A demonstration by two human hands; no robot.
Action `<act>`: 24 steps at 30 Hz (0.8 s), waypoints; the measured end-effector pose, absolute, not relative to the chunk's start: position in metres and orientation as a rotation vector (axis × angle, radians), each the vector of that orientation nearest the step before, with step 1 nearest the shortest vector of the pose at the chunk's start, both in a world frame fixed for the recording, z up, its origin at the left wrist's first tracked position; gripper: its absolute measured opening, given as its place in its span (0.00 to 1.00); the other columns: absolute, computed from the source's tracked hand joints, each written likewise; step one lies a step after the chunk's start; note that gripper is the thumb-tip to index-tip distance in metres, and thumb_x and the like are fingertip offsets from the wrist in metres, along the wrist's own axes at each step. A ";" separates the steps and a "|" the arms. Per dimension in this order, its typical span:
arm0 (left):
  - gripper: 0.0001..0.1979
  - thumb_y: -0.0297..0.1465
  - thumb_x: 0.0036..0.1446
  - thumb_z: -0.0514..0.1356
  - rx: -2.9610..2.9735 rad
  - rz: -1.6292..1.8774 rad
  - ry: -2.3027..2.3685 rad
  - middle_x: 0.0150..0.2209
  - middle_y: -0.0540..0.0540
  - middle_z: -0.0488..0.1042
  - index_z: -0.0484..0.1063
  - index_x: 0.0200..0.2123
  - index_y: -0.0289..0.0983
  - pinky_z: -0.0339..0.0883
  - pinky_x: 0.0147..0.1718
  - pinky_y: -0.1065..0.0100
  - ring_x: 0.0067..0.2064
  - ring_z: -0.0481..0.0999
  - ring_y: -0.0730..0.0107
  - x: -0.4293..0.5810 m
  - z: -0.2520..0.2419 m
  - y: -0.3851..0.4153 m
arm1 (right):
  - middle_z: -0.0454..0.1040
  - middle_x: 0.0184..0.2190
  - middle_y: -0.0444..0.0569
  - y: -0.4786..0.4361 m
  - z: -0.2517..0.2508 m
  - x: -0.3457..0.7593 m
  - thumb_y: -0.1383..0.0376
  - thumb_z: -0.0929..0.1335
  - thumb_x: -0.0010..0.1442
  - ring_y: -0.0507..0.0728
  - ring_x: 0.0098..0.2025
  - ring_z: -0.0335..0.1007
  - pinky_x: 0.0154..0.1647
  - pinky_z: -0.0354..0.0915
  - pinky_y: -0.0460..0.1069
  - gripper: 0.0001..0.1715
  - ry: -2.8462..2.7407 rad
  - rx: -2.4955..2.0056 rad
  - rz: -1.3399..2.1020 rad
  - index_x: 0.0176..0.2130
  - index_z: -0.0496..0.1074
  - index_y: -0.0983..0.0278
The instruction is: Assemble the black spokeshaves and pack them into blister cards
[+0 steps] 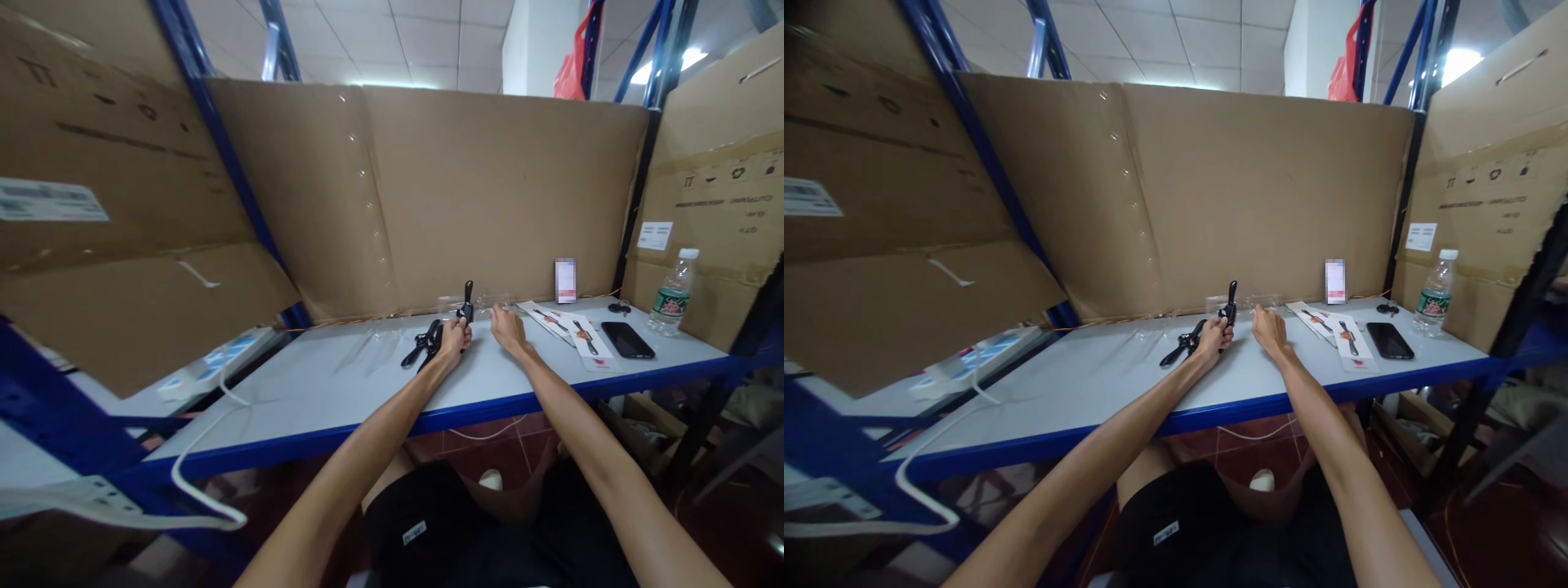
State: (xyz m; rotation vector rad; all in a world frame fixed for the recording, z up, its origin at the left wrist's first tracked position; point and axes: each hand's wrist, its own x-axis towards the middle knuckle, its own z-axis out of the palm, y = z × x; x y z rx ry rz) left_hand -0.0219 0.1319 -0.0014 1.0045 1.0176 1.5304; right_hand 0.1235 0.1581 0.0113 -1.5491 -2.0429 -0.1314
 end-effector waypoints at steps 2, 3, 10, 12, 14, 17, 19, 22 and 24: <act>0.17 0.38 0.61 0.63 1.004 1.535 1.026 0.20 0.59 0.57 0.55 0.32 0.41 0.39 0.18 0.77 0.17 0.54 0.82 -0.022 -0.001 0.132 | 0.79 0.42 0.56 0.159 0.011 0.124 0.59 0.54 0.75 0.60 0.43 0.76 0.41 0.61 0.49 0.23 -2.045 -1.554 -0.125 0.53 0.72 0.61; 0.17 0.38 0.62 0.62 1.005 1.538 1.030 0.20 0.59 0.57 0.55 0.32 0.41 0.39 0.18 0.77 0.17 0.54 0.82 -0.022 -0.001 0.132 | 0.79 0.42 0.56 0.159 0.011 0.124 0.59 0.54 0.75 0.60 0.43 0.76 0.41 0.61 0.49 0.23 -2.044 -1.556 -0.123 0.53 0.72 0.62; 0.16 0.38 0.62 0.61 1.028 1.555 1.063 0.19 0.60 0.56 0.55 0.32 0.41 0.39 0.18 0.77 0.17 0.54 0.82 -0.022 -0.001 0.131 | 0.80 0.42 0.56 0.160 0.009 0.124 0.59 0.54 0.75 0.61 0.43 0.77 0.41 0.61 0.50 0.22 -2.036 -1.539 -0.125 0.53 0.72 0.61; 0.15 0.38 0.63 0.60 1.043 1.550 1.074 0.19 0.60 0.55 0.55 0.32 0.41 0.39 0.18 0.77 0.17 0.53 0.82 -0.022 -0.001 0.131 | 0.80 0.42 0.56 0.160 0.009 0.124 0.59 0.54 0.75 0.61 0.43 0.77 0.40 0.61 0.49 0.22 -2.034 -1.535 -0.133 0.52 0.72 0.61; 0.14 0.38 0.63 0.60 1.067 1.544 1.082 0.19 0.60 0.56 0.55 0.33 0.41 0.39 0.17 0.77 0.16 0.53 0.81 -0.021 -0.001 0.131 | 0.80 0.42 0.56 0.160 0.009 0.124 0.59 0.54 0.75 0.61 0.43 0.77 0.40 0.61 0.49 0.22 -2.034 -1.530 -0.139 0.52 0.72 0.61; 0.14 0.38 0.63 0.59 1.121 1.541 1.094 0.19 0.59 0.57 0.56 0.33 0.41 0.40 0.17 0.77 0.16 0.54 0.81 -0.020 -0.002 0.130 | 0.80 0.42 0.56 0.160 0.009 0.124 0.59 0.54 0.75 0.61 0.42 0.77 0.40 0.60 0.49 0.22 -2.040 -1.525 -0.137 0.52 0.72 0.62; 0.12 0.37 0.64 0.58 1.170 1.544 1.106 0.19 0.59 0.58 0.57 0.33 0.41 0.42 0.17 0.77 0.16 0.54 0.81 -0.018 -0.002 0.129 | 0.80 0.42 0.56 0.160 0.009 0.124 0.59 0.54 0.75 0.61 0.43 0.77 0.40 0.60 0.49 0.22 -2.043 -1.530 -0.135 0.52 0.72 0.62; 0.09 0.35 0.64 0.57 1.255 1.541 1.124 0.18 0.58 0.59 0.59 0.33 0.40 0.43 0.16 0.77 0.16 0.56 0.80 -0.015 -0.002 0.127 | 0.80 0.43 0.56 0.160 0.010 0.124 0.59 0.53 0.75 0.61 0.44 0.77 0.41 0.61 0.49 0.22 -2.047 -1.549 -0.134 0.53 0.71 0.62; 0.08 0.35 0.63 0.58 1.304 1.529 1.135 0.18 0.58 0.61 0.61 0.34 0.40 0.44 0.15 0.77 0.16 0.57 0.80 -0.014 -0.003 0.126 | 0.80 0.44 0.57 0.159 0.011 0.124 0.59 0.52 0.75 0.60 0.45 0.77 0.42 0.61 0.49 0.23 -2.058 -1.570 -0.126 0.54 0.70 0.62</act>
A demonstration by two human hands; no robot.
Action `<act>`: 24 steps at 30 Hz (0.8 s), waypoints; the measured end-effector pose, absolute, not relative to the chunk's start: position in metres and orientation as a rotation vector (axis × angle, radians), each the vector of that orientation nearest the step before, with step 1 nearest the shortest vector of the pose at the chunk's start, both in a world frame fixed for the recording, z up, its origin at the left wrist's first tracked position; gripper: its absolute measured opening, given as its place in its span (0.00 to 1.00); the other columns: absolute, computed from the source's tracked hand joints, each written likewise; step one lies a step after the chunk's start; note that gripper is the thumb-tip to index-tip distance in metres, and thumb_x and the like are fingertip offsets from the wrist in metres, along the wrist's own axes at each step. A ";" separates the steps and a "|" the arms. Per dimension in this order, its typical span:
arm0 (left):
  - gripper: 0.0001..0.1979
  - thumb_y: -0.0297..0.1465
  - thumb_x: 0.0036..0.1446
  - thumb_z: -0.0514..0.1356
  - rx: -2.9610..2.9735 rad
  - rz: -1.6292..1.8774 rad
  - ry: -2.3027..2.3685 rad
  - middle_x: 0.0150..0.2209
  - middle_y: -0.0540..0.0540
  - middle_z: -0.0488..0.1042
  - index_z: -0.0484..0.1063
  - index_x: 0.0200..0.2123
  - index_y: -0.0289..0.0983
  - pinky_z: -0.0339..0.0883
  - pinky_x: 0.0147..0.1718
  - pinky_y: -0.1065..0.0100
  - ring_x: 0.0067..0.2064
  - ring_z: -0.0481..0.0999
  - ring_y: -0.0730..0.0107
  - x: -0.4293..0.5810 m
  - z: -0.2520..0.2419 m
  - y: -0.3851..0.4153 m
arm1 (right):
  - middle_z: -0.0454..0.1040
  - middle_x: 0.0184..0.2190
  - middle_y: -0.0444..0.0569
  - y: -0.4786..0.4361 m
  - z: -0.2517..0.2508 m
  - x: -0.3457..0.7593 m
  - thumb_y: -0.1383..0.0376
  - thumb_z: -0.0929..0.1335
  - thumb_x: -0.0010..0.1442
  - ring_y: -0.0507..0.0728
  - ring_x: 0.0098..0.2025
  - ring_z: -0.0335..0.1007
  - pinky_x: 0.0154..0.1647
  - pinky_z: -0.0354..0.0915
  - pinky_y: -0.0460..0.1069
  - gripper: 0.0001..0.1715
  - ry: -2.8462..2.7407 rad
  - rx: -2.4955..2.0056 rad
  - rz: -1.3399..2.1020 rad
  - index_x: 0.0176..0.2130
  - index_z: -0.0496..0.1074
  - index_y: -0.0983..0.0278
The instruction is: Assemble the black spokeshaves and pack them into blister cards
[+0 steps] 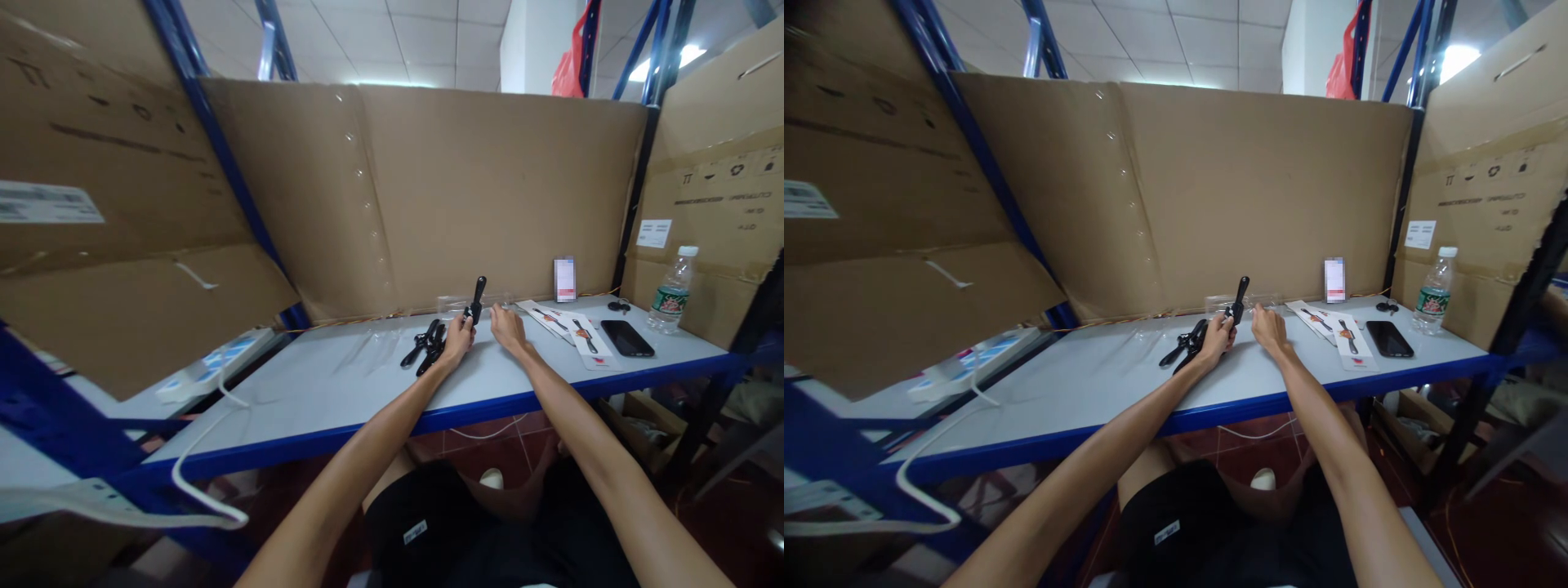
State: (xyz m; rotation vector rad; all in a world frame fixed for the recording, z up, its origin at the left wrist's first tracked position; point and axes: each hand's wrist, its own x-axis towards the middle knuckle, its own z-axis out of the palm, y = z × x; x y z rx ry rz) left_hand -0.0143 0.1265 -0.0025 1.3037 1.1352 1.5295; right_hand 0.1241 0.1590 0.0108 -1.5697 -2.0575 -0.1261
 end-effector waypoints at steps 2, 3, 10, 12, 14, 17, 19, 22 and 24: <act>0.08 0.35 0.62 0.59 1.337 1.516 1.145 0.18 0.58 0.61 0.62 0.35 0.39 0.44 0.15 0.77 0.16 0.57 0.80 -0.014 -0.003 0.126 | 0.79 0.45 0.57 0.158 0.012 0.124 0.59 0.52 0.76 0.60 0.46 0.76 0.43 0.61 0.49 0.24 -2.068 -1.587 -0.117 0.55 0.69 0.62; 0.08 0.36 0.62 0.59 1.349 1.512 1.149 0.18 0.58 0.61 0.63 0.35 0.39 0.44 0.15 0.77 0.16 0.57 0.80 -0.014 -0.003 0.126 | 0.79 0.45 0.57 0.158 0.012 0.124 0.59 0.52 0.76 0.61 0.46 0.76 0.44 0.62 0.49 0.24 -2.071 -1.592 -0.115 0.55 0.69 0.62; 0.09 0.37 0.62 0.58 1.374 1.462 1.158 0.18 0.58 0.61 0.61 0.34 0.40 0.43 0.15 0.76 0.15 0.56 0.79 -0.016 -0.006 0.129 | 0.79 0.46 0.57 0.156 0.015 0.125 0.60 0.51 0.76 0.61 0.48 0.76 0.46 0.63 0.50 0.24 -2.064 -1.622 -0.089 0.56 0.68 0.62; 0.09 0.37 0.61 0.58 1.382 1.438 1.155 0.17 0.58 0.61 0.62 0.34 0.40 0.42 0.14 0.76 0.14 0.55 0.79 -0.015 -0.006 0.129 | 0.79 0.46 0.57 0.156 0.016 0.125 0.61 0.52 0.75 0.61 0.48 0.76 0.46 0.64 0.50 0.24 -2.056 -1.628 -0.083 0.56 0.68 0.62; 0.09 0.37 0.61 0.58 1.394 1.416 1.149 0.17 0.57 0.60 0.63 0.34 0.39 0.42 0.14 0.76 0.14 0.55 0.79 -0.015 -0.006 0.129 | 0.79 0.45 0.57 0.155 0.017 0.125 0.61 0.52 0.75 0.62 0.48 0.77 0.45 0.64 0.50 0.23 -2.049 -1.627 -0.082 0.56 0.69 0.62; 0.08 0.36 0.61 0.58 1.407 1.394 1.138 0.17 0.57 0.61 0.63 0.34 0.39 0.42 0.14 0.76 0.14 0.54 0.79 -0.014 -0.006 0.128 | 0.80 0.44 0.57 0.155 0.018 0.125 0.62 0.53 0.75 0.62 0.47 0.77 0.44 0.64 0.50 0.21 -2.035 -1.622 -0.084 0.54 0.70 0.63; 0.08 0.36 0.61 0.59 1.409 1.387 1.135 0.17 0.57 0.61 0.63 0.33 0.39 0.42 0.14 0.76 0.14 0.54 0.79 -0.014 -0.006 0.127 | 0.80 0.44 0.57 0.154 0.018 0.125 0.62 0.54 0.75 0.62 0.47 0.77 0.44 0.64 0.49 0.21 -2.028 -1.617 -0.084 0.54 0.70 0.63; 0.08 0.36 0.61 0.58 1.409 1.382 1.139 0.17 0.57 0.61 0.63 0.33 0.39 0.42 0.13 0.76 0.14 0.54 0.79 -0.014 -0.006 0.128 | 0.80 0.44 0.57 0.155 0.017 0.125 0.62 0.54 0.75 0.62 0.47 0.77 0.44 0.65 0.50 0.21 -2.028 -1.609 -0.084 0.53 0.70 0.63; 0.08 0.36 0.61 0.58 1.410 1.380 1.141 0.17 0.57 0.61 0.63 0.33 0.39 0.42 0.13 0.76 0.13 0.54 0.79 -0.014 -0.006 0.128 | 0.80 0.43 0.57 0.155 0.017 0.125 0.62 0.54 0.74 0.62 0.47 0.78 0.44 0.65 0.50 0.20 -2.028 -1.608 -0.088 0.53 0.70 0.62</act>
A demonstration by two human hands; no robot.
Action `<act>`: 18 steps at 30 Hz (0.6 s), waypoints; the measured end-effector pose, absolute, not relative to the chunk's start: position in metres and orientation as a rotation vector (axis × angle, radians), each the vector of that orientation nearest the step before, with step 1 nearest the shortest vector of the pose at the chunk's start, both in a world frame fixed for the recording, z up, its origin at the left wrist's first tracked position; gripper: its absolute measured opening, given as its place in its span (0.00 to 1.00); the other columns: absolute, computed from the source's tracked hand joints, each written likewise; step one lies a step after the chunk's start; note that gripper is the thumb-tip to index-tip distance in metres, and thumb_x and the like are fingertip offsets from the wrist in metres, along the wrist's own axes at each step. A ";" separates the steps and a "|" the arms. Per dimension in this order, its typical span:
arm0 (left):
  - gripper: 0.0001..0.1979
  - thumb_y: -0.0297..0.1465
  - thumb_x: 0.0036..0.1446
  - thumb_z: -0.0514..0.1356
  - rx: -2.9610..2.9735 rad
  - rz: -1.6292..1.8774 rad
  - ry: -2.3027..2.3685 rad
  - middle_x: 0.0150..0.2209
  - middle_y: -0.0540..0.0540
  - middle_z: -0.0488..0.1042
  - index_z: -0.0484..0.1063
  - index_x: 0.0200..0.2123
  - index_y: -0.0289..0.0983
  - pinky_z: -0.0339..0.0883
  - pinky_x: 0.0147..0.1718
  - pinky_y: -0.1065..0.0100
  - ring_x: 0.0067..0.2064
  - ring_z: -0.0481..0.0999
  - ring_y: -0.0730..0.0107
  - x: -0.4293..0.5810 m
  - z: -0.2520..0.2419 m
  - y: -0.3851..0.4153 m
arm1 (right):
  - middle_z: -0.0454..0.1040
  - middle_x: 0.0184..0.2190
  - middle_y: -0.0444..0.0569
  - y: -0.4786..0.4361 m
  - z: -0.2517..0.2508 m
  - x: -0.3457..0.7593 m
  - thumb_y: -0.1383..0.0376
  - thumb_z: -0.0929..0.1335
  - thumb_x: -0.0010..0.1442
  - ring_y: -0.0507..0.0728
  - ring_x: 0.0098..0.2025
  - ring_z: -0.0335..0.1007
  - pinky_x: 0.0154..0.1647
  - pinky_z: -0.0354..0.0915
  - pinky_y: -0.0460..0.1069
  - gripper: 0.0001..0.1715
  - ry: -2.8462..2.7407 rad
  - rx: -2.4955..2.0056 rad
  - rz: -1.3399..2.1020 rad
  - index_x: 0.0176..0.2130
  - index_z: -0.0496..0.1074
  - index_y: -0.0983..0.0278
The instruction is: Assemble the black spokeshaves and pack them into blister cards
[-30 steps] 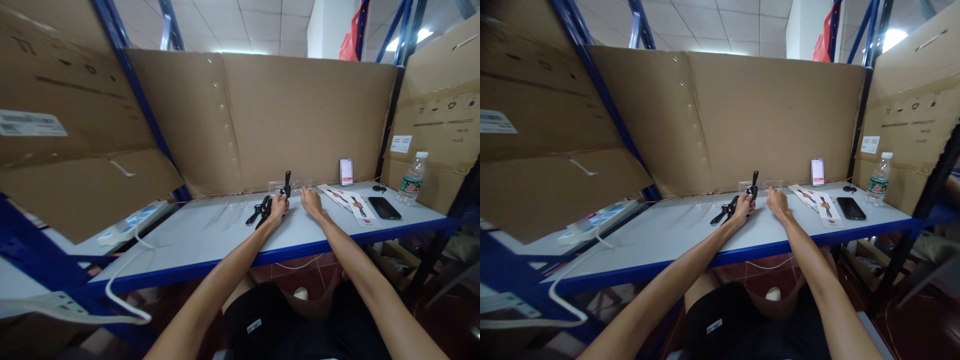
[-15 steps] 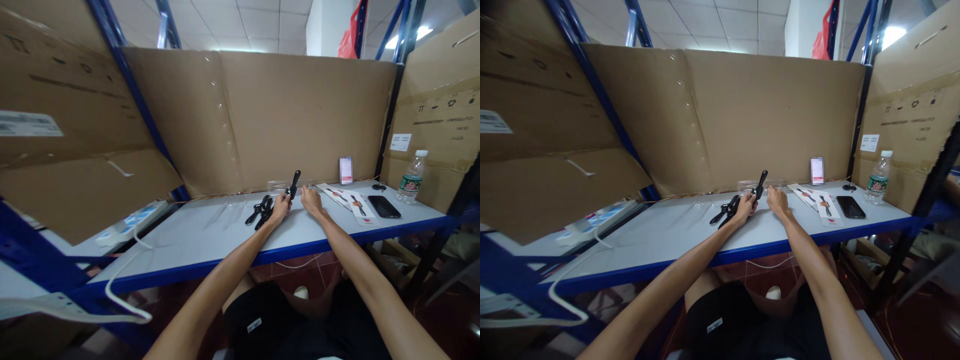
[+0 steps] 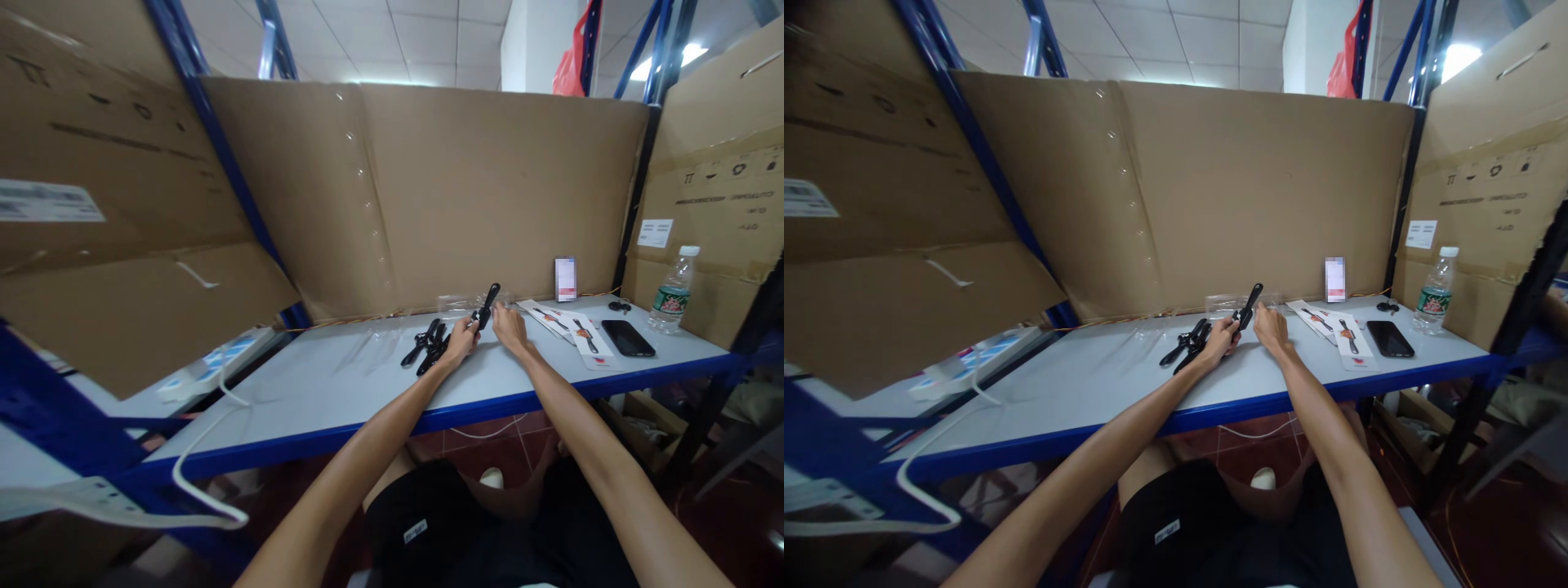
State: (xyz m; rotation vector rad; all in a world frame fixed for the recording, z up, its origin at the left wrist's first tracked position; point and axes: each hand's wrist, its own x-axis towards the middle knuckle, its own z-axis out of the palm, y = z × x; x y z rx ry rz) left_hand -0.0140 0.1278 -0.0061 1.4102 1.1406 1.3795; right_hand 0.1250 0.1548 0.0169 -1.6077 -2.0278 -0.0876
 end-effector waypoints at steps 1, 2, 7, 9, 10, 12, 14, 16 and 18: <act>0.08 0.36 0.61 0.58 1.412 1.378 1.141 0.17 0.57 0.61 0.63 0.33 0.39 0.42 0.13 0.76 0.13 0.54 0.79 -0.014 -0.006 0.128 | 0.80 0.43 0.57 0.155 0.017 0.125 0.62 0.54 0.74 0.62 0.46 0.78 0.44 0.65 0.50 0.20 -2.026 -1.608 -0.090 0.53 0.70 0.62; 0.08 0.36 0.61 0.58 1.413 1.376 1.141 0.17 0.57 0.61 0.63 0.33 0.39 0.42 0.13 0.76 0.13 0.54 0.79 -0.014 -0.006 0.128 | 0.80 0.43 0.57 0.155 0.017 0.125 0.62 0.54 0.74 0.62 0.46 0.78 0.44 0.65 0.50 0.20 -2.025 -1.610 -0.091 0.53 0.70 0.62; 0.08 0.36 0.61 0.58 1.413 1.373 1.149 0.17 0.57 0.61 0.63 0.32 0.39 0.42 0.13 0.76 0.13 0.55 0.79 -0.014 -0.006 0.128 | 0.80 0.43 0.57 0.155 0.017 0.125 0.62 0.54 0.75 0.62 0.47 0.77 0.44 0.65 0.50 0.21 -2.033 -1.603 -0.096 0.54 0.70 0.62; 0.08 0.36 0.61 0.58 1.411 1.373 1.152 0.17 0.56 0.61 0.63 0.32 0.39 0.42 0.13 0.76 0.13 0.55 0.79 -0.014 -0.006 0.128 | 0.80 0.44 0.57 0.156 0.017 0.125 0.61 0.54 0.75 0.62 0.47 0.77 0.44 0.65 0.50 0.21 -2.037 -1.605 -0.096 0.54 0.70 0.62; 0.08 0.36 0.61 0.58 1.410 1.373 1.154 0.17 0.56 0.61 0.63 0.33 0.39 0.42 0.13 0.76 0.13 0.55 0.79 -0.014 -0.006 0.128 | 0.80 0.44 0.57 0.156 0.016 0.125 0.61 0.54 0.75 0.62 0.47 0.77 0.44 0.65 0.51 0.21 -2.039 -1.608 -0.094 0.54 0.69 0.62; 0.08 0.36 0.61 0.57 1.406 1.371 1.156 0.17 0.57 0.61 0.64 0.33 0.39 0.42 0.13 0.76 0.13 0.55 0.79 -0.014 -0.006 0.129 | 0.79 0.44 0.57 0.156 0.016 0.125 0.61 0.53 0.75 0.62 0.47 0.77 0.45 0.64 0.51 0.22 -2.048 -1.615 -0.088 0.55 0.69 0.62; 0.08 0.36 0.61 0.58 1.404 1.371 1.155 0.17 0.57 0.61 0.64 0.34 0.39 0.42 0.13 0.76 0.13 0.54 0.79 -0.014 -0.006 0.129 | 0.79 0.45 0.58 0.156 0.016 0.125 0.61 0.53 0.75 0.61 0.48 0.77 0.46 0.64 0.50 0.23 -2.055 -1.619 -0.081 0.56 0.69 0.62; 0.09 0.37 0.61 0.59 1.402 1.372 1.151 0.17 0.56 0.61 0.65 0.34 0.38 0.42 0.13 0.76 0.14 0.55 0.80 -0.014 -0.006 0.128 | 0.79 0.45 0.57 0.156 0.016 0.125 0.61 0.53 0.75 0.61 0.48 0.77 0.46 0.64 0.50 0.23 -2.053 -1.619 -0.082 0.56 0.69 0.62; 0.10 0.38 0.61 0.60 1.401 1.373 1.144 0.18 0.56 0.62 0.66 0.35 0.38 0.42 0.13 0.76 0.14 0.55 0.80 -0.014 -0.006 0.128 | 0.79 0.45 0.57 0.155 0.017 0.125 0.61 0.53 0.75 0.61 0.47 0.77 0.45 0.64 0.50 0.23 -2.051 -1.620 -0.083 0.56 0.69 0.62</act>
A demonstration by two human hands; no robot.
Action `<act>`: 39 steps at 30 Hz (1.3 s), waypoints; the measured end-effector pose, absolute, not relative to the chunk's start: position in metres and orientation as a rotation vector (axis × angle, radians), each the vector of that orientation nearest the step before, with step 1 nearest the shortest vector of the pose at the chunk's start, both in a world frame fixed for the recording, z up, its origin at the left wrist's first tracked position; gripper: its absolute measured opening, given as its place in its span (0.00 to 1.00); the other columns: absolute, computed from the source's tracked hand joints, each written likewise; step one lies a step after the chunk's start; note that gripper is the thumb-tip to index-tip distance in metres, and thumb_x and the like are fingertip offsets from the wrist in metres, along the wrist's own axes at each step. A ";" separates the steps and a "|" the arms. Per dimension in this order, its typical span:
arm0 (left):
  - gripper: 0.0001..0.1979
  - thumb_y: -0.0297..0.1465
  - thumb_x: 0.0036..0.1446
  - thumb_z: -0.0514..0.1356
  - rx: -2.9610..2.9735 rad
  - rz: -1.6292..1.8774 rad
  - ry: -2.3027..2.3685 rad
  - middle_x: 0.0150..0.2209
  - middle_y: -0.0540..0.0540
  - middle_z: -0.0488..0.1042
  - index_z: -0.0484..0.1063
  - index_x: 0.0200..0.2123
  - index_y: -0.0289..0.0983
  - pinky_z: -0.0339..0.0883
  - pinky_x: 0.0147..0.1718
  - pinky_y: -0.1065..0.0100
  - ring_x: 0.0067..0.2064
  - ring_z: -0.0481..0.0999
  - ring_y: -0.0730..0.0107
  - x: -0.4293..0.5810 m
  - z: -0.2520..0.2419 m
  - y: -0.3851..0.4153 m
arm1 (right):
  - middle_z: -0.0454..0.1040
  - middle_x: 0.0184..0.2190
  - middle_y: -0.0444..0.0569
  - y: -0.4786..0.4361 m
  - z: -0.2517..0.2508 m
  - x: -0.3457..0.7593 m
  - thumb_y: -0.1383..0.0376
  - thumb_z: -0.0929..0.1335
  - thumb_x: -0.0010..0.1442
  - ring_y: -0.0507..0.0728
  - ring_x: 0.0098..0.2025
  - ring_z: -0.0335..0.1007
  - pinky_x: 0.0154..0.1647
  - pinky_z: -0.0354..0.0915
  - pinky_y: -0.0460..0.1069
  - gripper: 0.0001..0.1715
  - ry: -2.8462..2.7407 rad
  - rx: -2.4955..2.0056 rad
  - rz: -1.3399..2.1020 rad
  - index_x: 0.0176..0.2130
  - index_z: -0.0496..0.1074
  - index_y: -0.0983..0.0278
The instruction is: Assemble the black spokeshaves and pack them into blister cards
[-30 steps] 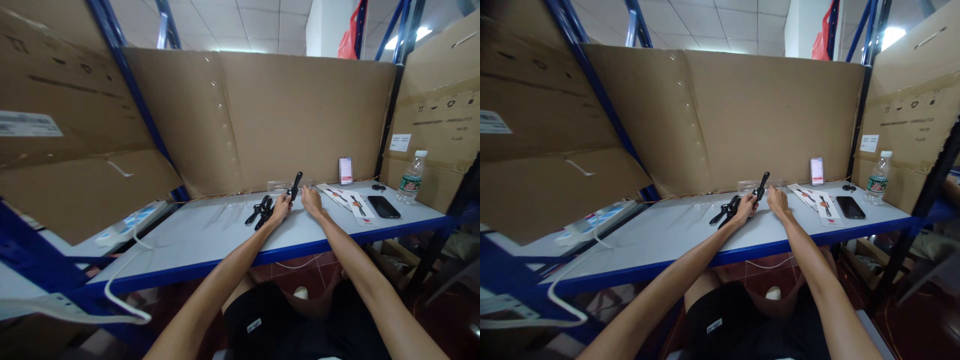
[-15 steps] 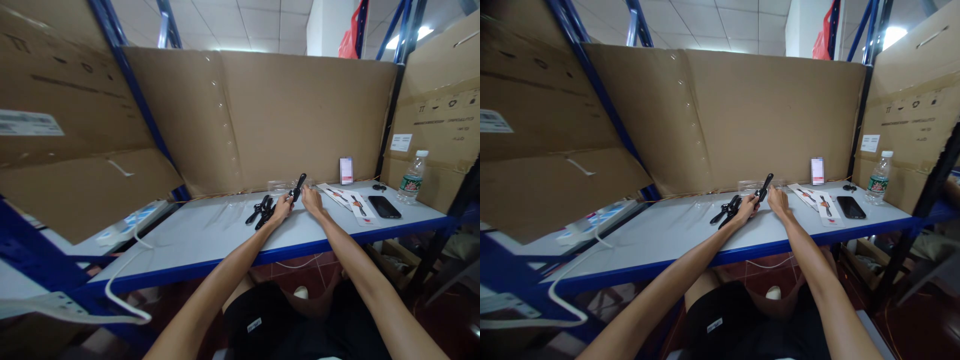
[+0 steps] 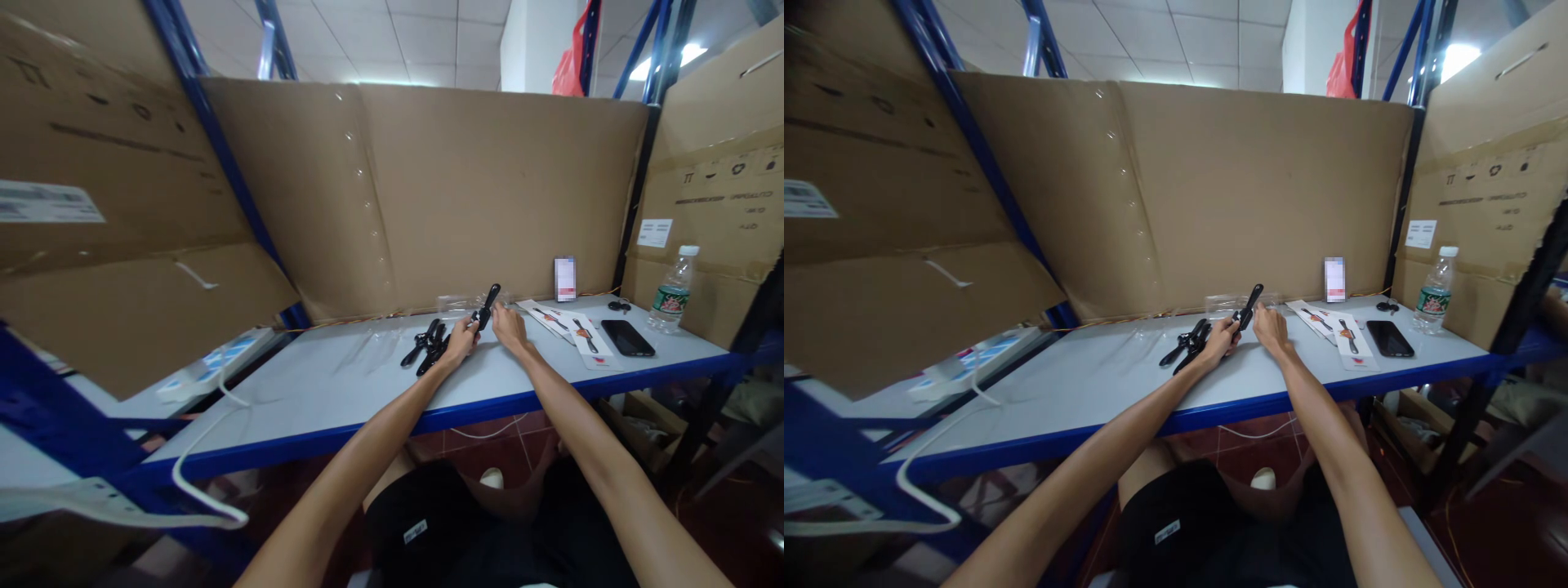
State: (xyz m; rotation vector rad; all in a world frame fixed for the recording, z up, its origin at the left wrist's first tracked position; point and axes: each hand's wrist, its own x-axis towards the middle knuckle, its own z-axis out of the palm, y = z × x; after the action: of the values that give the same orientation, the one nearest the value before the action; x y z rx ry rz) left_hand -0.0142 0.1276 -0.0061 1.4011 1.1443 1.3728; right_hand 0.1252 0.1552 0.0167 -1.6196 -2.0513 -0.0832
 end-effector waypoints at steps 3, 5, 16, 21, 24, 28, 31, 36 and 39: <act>0.09 0.37 0.60 0.60 1.397 1.375 1.139 0.17 0.56 0.62 0.66 0.35 0.38 0.42 0.13 0.76 0.14 0.55 0.80 -0.014 -0.006 0.127 | 0.79 0.45 0.57 0.155 0.017 0.125 0.61 0.52 0.75 0.61 0.48 0.76 0.46 0.64 0.50 0.23 -2.059 -1.625 -0.082 0.56 0.69 0.61; 0.08 0.36 0.60 0.59 1.393 1.377 1.138 0.17 0.56 0.62 0.65 0.34 0.38 0.42 0.13 0.76 0.14 0.55 0.79 -0.014 -0.006 0.127 | 0.79 0.46 0.57 0.154 0.018 0.125 0.60 0.52 0.75 0.61 0.48 0.76 0.46 0.64 0.50 0.23 -2.063 -1.633 -0.081 0.57 0.69 0.61; 0.11 0.37 0.58 0.62 1.229 1.409 1.048 0.18 0.57 0.62 0.62 0.32 0.39 0.41 0.13 0.76 0.14 0.54 0.81 -0.016 -0.007 0.130 | 0.79 0.47 0.58 0.152 0.019 0.125 0.60 0.52 0.75 0.61 0.49 0.76 0.46 0.64 0.50 0.24 -2.076 -1.648 -0.093 0.57 0.69 0.62; 0.12 0.37 0.61 0.58 1.070 1.490 0.971 0.21 0.56 0.63 0.58 0.32 0.40 0.48 0.15 0.76 0.16 0.58 0.80 -0.025 -0.005 0.133 | 0.79 0.45 0.57 0.152 0.017 0.125 0.59 0.52 0.76 0.61 0.47 0.76 0.45 0.63 0.49 0.24 -2.078 -1.628 -0.106 0.56 0.70 0.62; 0.09 0.37 0.63 0.56 1.004 1.563 0.967 0.21 0.53 0.67 0.60 0.34 0.39 0.55 0.18 0.75 0.19 0.66 0.77 -0.029 -0.004 0.137 | 0.79 0.46 0.57 0.150 0.017 0.125 0.59 0.53 0.75 0.60 0.47 0.76 0.45 0.62 0.49 0.24 -2.099 -1.615 -0.113 0.55 0.70 0.62; 0.08 0.37 0.64 0.56 0.964 1.654 0.966 0.26 0.47 0.76 0.65 0.38 0.37 0.66 0.27 0.71 0.28 0.76 0.70 -0.028 -0.005 0.143 | 0.80 0.46 0.55 0.144 0.020 0.120 0.58 0.53 0.76 0.59 0.47 0.76 0.44 0.61 0.48 0.25 -2.138 -1.523 -0.103 0.55 0.71 0.61; 0.10 0.38 0.63 0.59 0.950 1.723 0.932 0.31 0.45 0.78 0.66 0.38 0.37 0.69 0.33 0.69 0.33 0.79 0.68 -0.026 -0.007 0.146 | 0.80 0.47 0.52 0.137 0.022 0.114 0.56 0.53 0.76 0.58 0.49 0.75 0.44 0.60 0.46 0.25 -2.206 -1.372 -0.049 0.53 0.73 0.59; 0.09 0.37 0.60 0.60 0.996 1.743 0.884 0.36 0.45 0.79 0.68 0.40 0.38 0.70 0.35 0.70 0.35 0.79 0.69 -0.027 -0.008 0.149 | 0.82 0.44 0.51 0.126 0.022 0.106 0.52 0.57 0.73 0.59 0.47 0.76 0.44 0.60 0.46 0.24 -2.304 -1.247 -0.026 0.53 0.75 0.58; 0.10 0.37 0.59 0.61 1.047 1.723 0.887 0.36 0.45 0.80 0.68 0.41 0.38 0.70 0.36 0.70 0.36 0.79 0.68 -0.027 -0.008 0.148 | 0.82 0.42 0.52 0.123 0.022 0.103 0.51 0.60 0.71 0.60 0.45 0.77 0.42 0.61 0.46 0.23 -2.353 -1.252 -0.052 0.49 0.77 0.60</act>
State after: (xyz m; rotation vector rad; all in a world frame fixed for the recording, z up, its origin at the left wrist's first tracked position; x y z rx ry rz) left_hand -0.0272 0.1480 -0.0085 1.0469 0.8865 1.7226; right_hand 0.1032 0.1233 0.0219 -1.2516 -2.3526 -0.0524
